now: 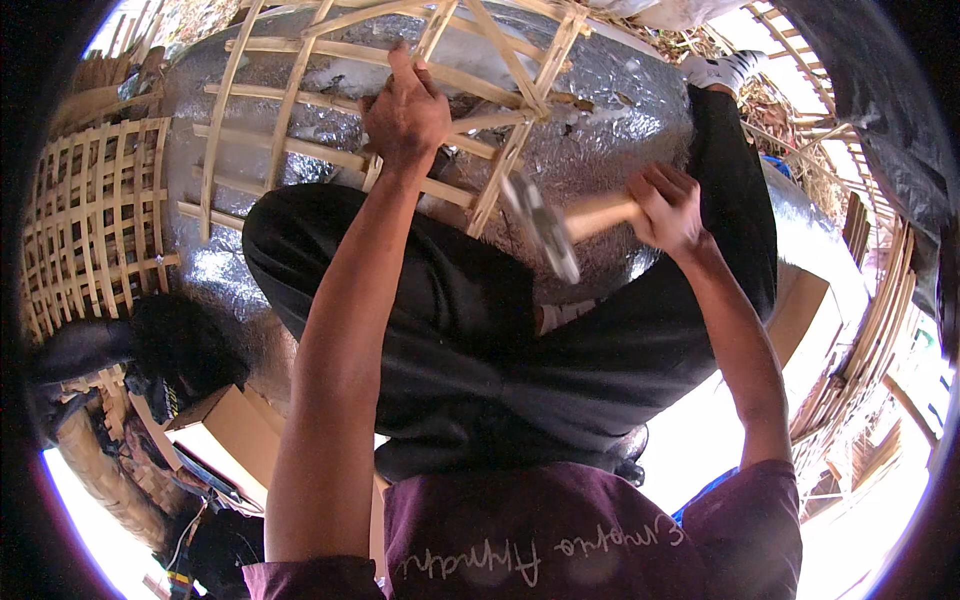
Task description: The person constructs a wooden lattice structure by hammering nails into thin wood strips and shaving bamboo pieces with a knife.
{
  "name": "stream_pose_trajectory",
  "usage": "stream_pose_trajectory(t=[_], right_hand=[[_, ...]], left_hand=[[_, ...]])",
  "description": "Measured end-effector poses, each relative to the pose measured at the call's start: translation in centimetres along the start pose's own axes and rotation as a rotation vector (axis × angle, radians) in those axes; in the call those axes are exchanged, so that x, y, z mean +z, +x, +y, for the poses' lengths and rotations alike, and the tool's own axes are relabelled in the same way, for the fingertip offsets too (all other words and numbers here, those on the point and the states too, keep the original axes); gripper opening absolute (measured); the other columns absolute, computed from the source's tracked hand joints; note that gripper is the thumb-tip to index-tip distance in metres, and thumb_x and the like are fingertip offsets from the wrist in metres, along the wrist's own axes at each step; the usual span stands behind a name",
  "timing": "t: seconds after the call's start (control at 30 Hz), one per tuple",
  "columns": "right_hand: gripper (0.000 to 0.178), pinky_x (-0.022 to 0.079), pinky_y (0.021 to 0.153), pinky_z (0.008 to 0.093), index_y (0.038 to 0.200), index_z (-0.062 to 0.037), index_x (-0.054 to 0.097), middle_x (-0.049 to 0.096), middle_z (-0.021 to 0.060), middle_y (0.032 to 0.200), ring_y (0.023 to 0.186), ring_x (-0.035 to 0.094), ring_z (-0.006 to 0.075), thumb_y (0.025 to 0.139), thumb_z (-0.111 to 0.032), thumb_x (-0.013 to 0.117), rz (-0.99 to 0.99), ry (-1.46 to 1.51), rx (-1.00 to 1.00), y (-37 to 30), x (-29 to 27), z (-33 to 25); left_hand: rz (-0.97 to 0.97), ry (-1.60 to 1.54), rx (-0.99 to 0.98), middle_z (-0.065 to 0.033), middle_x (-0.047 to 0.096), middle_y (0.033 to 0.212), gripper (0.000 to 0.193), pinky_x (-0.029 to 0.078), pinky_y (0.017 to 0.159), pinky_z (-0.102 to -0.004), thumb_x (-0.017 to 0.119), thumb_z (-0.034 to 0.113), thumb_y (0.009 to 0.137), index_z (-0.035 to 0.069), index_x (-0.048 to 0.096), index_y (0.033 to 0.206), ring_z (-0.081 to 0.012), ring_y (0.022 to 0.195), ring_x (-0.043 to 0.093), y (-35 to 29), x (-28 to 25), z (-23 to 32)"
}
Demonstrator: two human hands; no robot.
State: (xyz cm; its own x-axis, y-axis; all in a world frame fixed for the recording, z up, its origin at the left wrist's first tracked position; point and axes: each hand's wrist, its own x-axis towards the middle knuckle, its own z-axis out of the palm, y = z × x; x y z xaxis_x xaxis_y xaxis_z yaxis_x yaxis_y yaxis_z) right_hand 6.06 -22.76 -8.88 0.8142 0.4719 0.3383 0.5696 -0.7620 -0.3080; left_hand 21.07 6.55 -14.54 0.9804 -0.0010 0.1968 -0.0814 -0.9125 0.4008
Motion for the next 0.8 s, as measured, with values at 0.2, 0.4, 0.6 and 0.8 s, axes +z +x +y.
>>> stream_pose_trajectory(t=[0.2,0.4,0.6,0.8], right_hand=[[0.023,0.05,0.045,0.0407,0.099,-0.0119,0.059,0.066,0.0089,0.081,0.057,0.066,0.0267,0.085,-0.028,0.068,-0.237,-0.244,0.345,0.3,1.3,2.9],[0.03,0.053,0.055,0.0397,0.099,-0.0137,0.06,0.064,0.0062,0.083,0.069,0.066,0.0258,0.077,-0.028,0.074,-0.078,-0.14,0.089,-0.9,0.0,2.5],[0.029,0.053,0.056,0.0347,0.093,-0.0132,0.06,0.061,0.0027,0.078,0.067,0.064,0.0222,0.072,-0.028,0.074,-0.095,-0.244,0.117,-0.2,1.1,2.0],[0.025,0.053,0.052,0.039,0.099,-0.0109,0.061,0.065,0.0076,0.077,0.062,0.065,0.0252,0.08,-0.024,0.069,0.012,0.011,-0.078,0.1,0.5,1.1]], left_hand=[[-0.067,-0.015,-0.049,-0.018,0.07,0.085,0.033,0.041,0.084,-0.055,0.041,0.026,0.099,0.01,0.039,0.128,-0.0405,0.078,0.067,0.9,-0.4,0.2],[-0.119,0.03,-0.05,-0.0186,0.07,0.085,0.035,0.04,0.086,-0.056,0.04,0.028,0.1,0.01,0.034,0.129,-0.04,0.082,0.067,0.0,-0.5,0.3],[-0.086,0.004,-0.03,-0.0175,0.07,0.082,0.034,0.041,0.088,-0.0544,0.043,0.026,0.099,0.01,0.035,0.128,-0.0394,0.081,0.068,0.2,-0.4,0.6],[-0.077,-0.022,-0.04,-0.0185,0.07,0.081,0.035,0.041,0.09,-0.0528,0.044,0.024,0.098,0.01,0.034,0.129,-0.0393,0.08,0.068,0.1,-0.2,0.0]])
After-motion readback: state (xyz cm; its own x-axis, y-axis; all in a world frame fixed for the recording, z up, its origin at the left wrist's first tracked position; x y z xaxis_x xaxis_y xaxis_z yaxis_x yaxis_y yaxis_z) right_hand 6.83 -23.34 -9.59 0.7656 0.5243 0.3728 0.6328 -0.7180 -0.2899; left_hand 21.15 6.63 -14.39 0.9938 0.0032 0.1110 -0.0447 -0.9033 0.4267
